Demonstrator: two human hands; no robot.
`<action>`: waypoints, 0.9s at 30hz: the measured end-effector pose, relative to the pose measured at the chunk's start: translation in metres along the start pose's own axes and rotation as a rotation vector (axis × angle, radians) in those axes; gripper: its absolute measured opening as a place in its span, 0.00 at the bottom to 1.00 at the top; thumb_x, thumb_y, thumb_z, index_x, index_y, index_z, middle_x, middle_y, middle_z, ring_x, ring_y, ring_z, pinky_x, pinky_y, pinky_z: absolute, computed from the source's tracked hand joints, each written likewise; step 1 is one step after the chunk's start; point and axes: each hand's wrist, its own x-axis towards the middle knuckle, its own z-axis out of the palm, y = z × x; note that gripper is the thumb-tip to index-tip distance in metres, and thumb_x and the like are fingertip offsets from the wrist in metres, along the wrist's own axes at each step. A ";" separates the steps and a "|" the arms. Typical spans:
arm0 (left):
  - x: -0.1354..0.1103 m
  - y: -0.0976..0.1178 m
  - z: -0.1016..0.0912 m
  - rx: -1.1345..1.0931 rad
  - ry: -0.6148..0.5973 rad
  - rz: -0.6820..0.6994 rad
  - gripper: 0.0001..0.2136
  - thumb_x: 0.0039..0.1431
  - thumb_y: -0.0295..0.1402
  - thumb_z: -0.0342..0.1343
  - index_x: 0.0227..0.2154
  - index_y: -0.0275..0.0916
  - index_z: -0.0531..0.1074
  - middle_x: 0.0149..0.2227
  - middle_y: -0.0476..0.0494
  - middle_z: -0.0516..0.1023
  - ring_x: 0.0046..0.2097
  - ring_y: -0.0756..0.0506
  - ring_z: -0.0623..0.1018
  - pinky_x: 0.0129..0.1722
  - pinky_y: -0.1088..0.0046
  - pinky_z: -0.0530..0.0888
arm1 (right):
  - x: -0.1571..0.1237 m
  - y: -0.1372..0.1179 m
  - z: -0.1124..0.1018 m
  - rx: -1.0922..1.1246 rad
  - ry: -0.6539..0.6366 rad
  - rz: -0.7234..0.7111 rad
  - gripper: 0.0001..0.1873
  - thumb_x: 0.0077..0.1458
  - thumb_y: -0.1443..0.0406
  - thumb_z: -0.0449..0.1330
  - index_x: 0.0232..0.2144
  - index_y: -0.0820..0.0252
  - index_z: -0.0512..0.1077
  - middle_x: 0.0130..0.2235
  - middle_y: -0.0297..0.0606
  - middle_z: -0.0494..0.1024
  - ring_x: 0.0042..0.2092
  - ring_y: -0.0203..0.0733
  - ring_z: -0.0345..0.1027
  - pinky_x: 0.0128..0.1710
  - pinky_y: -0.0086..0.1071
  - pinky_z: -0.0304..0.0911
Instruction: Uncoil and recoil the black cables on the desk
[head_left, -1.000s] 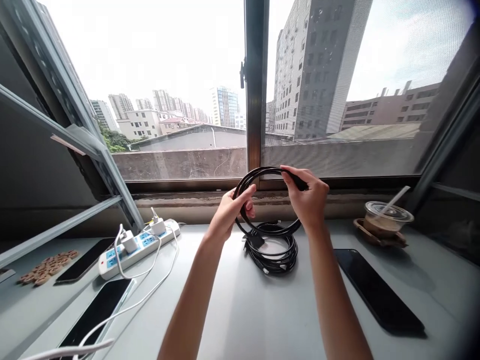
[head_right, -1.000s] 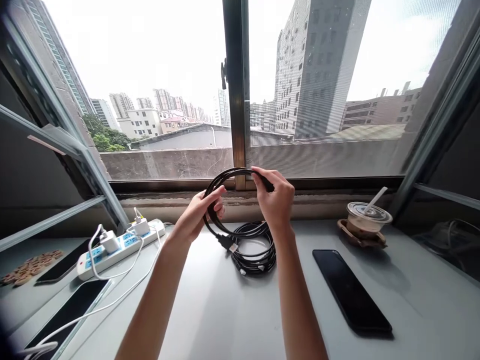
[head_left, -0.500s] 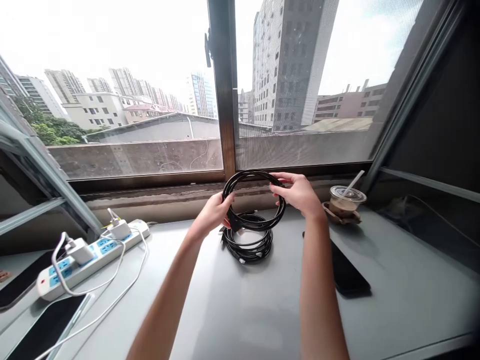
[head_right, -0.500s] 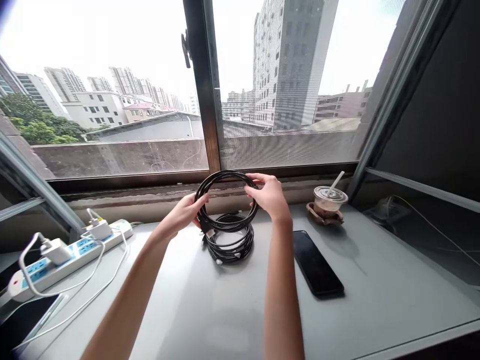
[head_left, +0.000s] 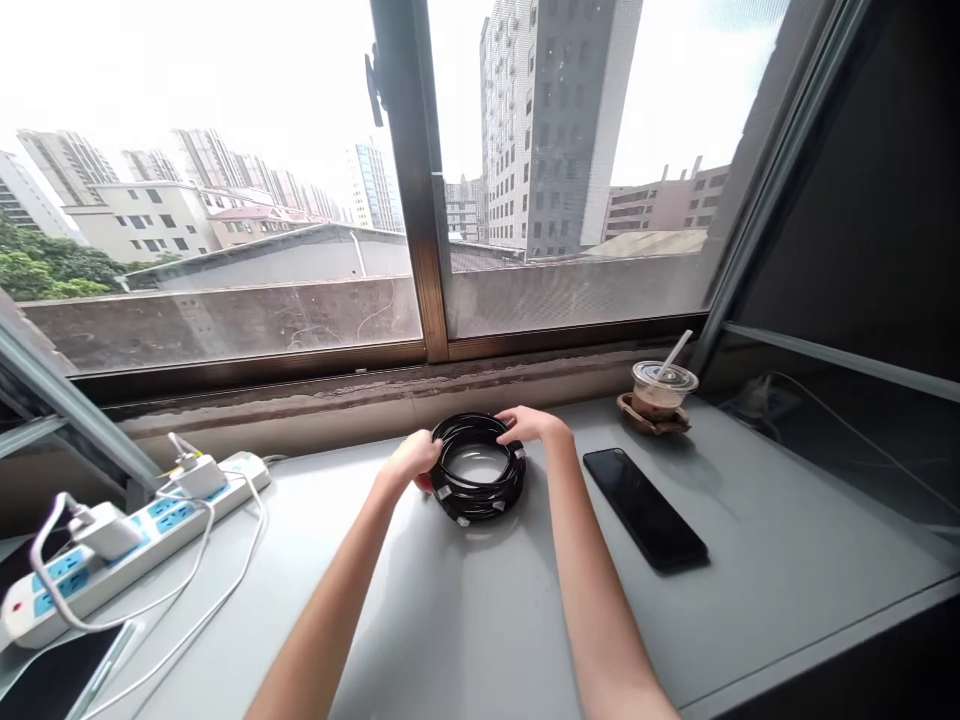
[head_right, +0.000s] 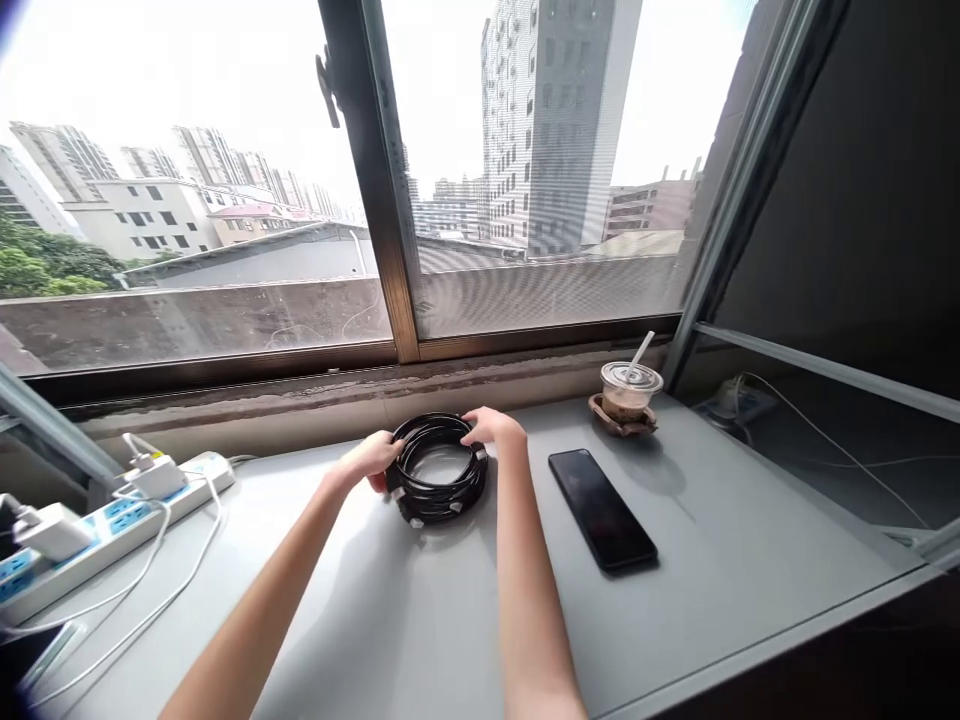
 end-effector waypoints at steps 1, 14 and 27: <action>-0.001 0.001 -0.002 0.024 0.049 0.008 0.15 0.58 0.34 0.42 0.27 0.31 0.71 0.21 0.34 0.76 0.23 0.41 0.77 0.27 0.69 0.72 | 0.001 0.000 0.001 0.011 0.003 -0.014 0.16 0.57 0.64 0.57 0.48 0.62 0.67 0.47 0.41 0.72 0.45 0.41 0.68 0.46 0.42 0.65; 0.011 -0.010 -0.014 0.061 0.556 -0.015 0.17 0.57 0.43 0.43 0.34 0.38 0.72 0.35 0.35 0.78 0.43 0.34 0.75 0.40 0.63 0.67 | -0.033 -0.004 -0.032 0.224 0.204 -0.093 0.24 0.54 0.61 0.58 0.53 0.61 0.66 0.49 0.45 0.73 0.50 0.43 0.67 0.53 0.35 0.58; 0.044 -0.080 0.036 -0.488 0.511 -0.005 0.17 0.60 0.42 0.47 0.24 0.35 0.71 0.31 0.41 0.75 0.41 0.41 0.74 0.41 0.64 0.68 | -0.021 0.032 0.001 0.368 -0.176 0.294 0.31 0.57 0.46 0.47 0.42 0.69 0.69 0.31 0.50 0.78 0.32 0.47 0.75 0.34 0.39 0.71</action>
